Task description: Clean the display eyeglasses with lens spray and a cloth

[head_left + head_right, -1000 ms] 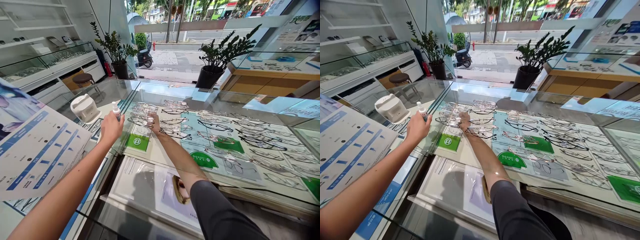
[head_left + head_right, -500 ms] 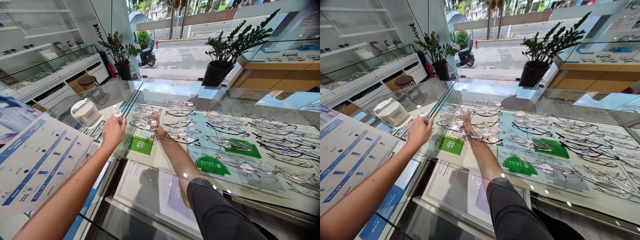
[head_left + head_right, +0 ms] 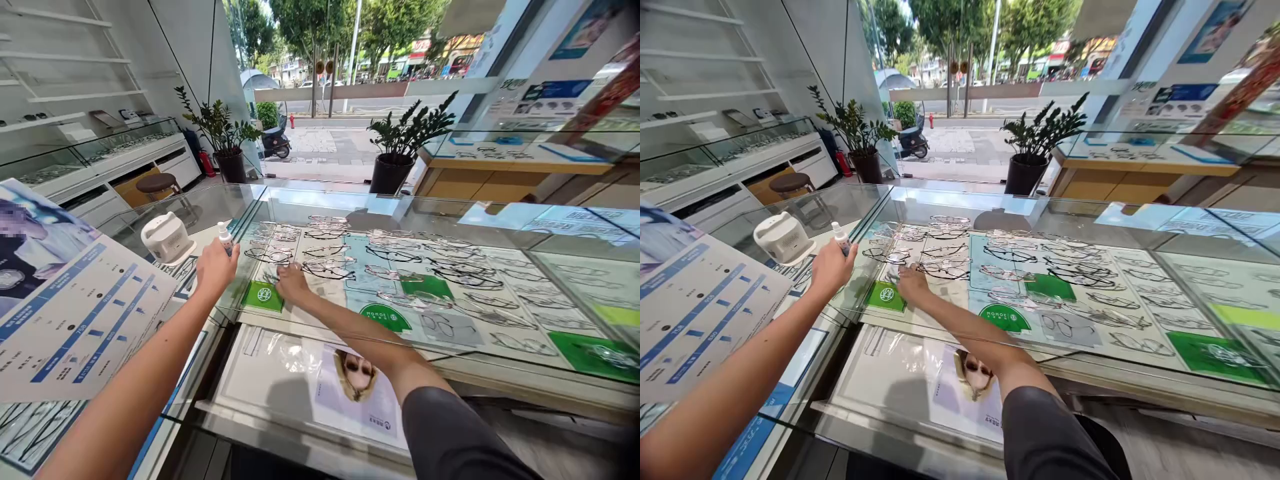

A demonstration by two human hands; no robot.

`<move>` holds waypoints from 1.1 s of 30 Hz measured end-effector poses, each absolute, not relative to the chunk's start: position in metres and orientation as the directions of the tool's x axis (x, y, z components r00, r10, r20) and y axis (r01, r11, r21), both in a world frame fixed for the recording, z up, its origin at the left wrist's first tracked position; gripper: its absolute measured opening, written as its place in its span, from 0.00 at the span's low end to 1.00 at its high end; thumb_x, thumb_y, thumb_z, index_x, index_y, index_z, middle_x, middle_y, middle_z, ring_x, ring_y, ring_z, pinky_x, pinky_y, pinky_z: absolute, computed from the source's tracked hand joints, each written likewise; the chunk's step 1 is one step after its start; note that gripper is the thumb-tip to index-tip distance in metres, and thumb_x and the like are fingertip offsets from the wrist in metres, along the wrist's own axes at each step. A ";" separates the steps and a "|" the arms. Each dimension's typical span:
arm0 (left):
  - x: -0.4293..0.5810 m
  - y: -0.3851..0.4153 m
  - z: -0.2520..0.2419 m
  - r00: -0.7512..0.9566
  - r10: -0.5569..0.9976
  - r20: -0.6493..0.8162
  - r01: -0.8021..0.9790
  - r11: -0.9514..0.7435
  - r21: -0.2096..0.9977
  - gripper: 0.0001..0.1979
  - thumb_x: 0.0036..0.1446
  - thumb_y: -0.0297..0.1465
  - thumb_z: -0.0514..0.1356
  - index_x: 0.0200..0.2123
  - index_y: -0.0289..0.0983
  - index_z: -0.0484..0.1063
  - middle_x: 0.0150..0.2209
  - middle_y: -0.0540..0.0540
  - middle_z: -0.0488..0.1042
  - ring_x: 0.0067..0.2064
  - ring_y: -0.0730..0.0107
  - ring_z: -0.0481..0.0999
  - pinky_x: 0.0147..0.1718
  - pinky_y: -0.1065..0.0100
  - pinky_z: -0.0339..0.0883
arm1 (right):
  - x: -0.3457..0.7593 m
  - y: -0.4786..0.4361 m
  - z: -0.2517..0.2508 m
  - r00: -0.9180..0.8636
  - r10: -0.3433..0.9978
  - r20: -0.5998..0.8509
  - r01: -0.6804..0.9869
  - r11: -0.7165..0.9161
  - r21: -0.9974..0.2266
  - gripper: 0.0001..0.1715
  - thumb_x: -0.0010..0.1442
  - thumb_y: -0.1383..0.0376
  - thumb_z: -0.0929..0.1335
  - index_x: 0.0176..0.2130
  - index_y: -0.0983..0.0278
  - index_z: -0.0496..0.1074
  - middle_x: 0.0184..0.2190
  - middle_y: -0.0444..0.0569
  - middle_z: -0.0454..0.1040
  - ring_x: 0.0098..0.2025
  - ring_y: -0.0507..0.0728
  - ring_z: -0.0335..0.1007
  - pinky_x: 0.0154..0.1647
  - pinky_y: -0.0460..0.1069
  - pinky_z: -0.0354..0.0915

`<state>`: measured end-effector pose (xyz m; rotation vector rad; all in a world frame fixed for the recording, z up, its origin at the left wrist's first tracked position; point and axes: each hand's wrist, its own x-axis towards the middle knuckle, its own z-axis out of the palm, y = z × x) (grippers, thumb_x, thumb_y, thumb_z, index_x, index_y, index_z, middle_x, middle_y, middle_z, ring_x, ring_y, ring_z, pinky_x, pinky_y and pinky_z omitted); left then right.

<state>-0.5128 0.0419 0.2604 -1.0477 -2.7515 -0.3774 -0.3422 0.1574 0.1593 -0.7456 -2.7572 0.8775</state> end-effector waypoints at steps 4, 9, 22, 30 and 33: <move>-0.511 0.041 0.262 -0.733 0.635 0.244 0.678 0.713 0.181 0.27 0.75 0.48 0.49 0.57 0.31 0.72 0.54 0.24 0.80 0.59 0.33 0.78 0.56 0.46 0.71 | -0.293 0.110 0.163 -0.874 0.482 -0.067 0.459 0.770 -0.444 0.19 0.67 0.69 0.73 0.56 0.70 0.75 0.48 0.61 0.82 0.59 0.69 0.75 0.67 0.65 0.65; -0.509 0.039 0.264 -0.727 0.640 0.249 0.685 0.699 0.204 0.27 0.75 0.46 0.49 0.59 0.30 0.72 0.55 0.22 0.80 0.61 0.32 0.77 0.57 0.46 0.70 | -0.221 0.058 0.193 -0.915 0.351 -0.199 0.404 0.798 -0.448 0.14 0.65 0.66 0.69 0.51 0.60 0.73 0.43 0.54 0.82 0.50 0.66 0.76 0.53 0.56 0.63; -0.519 0.042 0.253 -0.711 0.649 0.272 0.701 0.686 0.196 0.27 0.75 0.48 0.48 0.58 0.32 0.71 0.55 0.24 0.80 0.60 0.34 0.77 0.56 0.47 0.69 | -0.253 0.144 0.376 -0.814 0.562 0.149 0.501 0.808 -0.312 0.14 0.69 0.67 0.63 0.54 0.61 0.68 0.43 0.55 0.80 0.44 0.66 0.71 0.43 0.57 0.59; -0.522 0.043 0.251 -0.700 0.656 0.282 0.710 0.683 0.174 0.26 0.75 0.48 0.48 0.57 0.32 0.72 0.53 0.26 0.80 0.58 0.35 0.77 0.54 0.48 0.69 | -0.385 0.264 0.338 -0.780 0.601 0.176 0.588 0.799 -0.124 0.16 0.73 0.69 0.62 0.59 0.67 0.67 0.55 0.65 0.81 0.59 0.72 0.72 0.57 0.61 0.64; -0.523 0.043 0.250 -0.693 0.663 0.284 0.716 0.678 0.164 0.26 0.75 0.47 0.47 0.57 0.32 0.72 0.52 0.26 0.80 0.57 0.35 0.77 0.53 0.48 0.69 | -0.409 0.279 0.317 -0.777 0.603 0.179 0.593 0.798 -0.108 0.18 0.74 0.68 0.62 0.61 0.69 0.67 0.58 0.68 0.81 0.64 0.73 0.69 0.63 0.62 0.61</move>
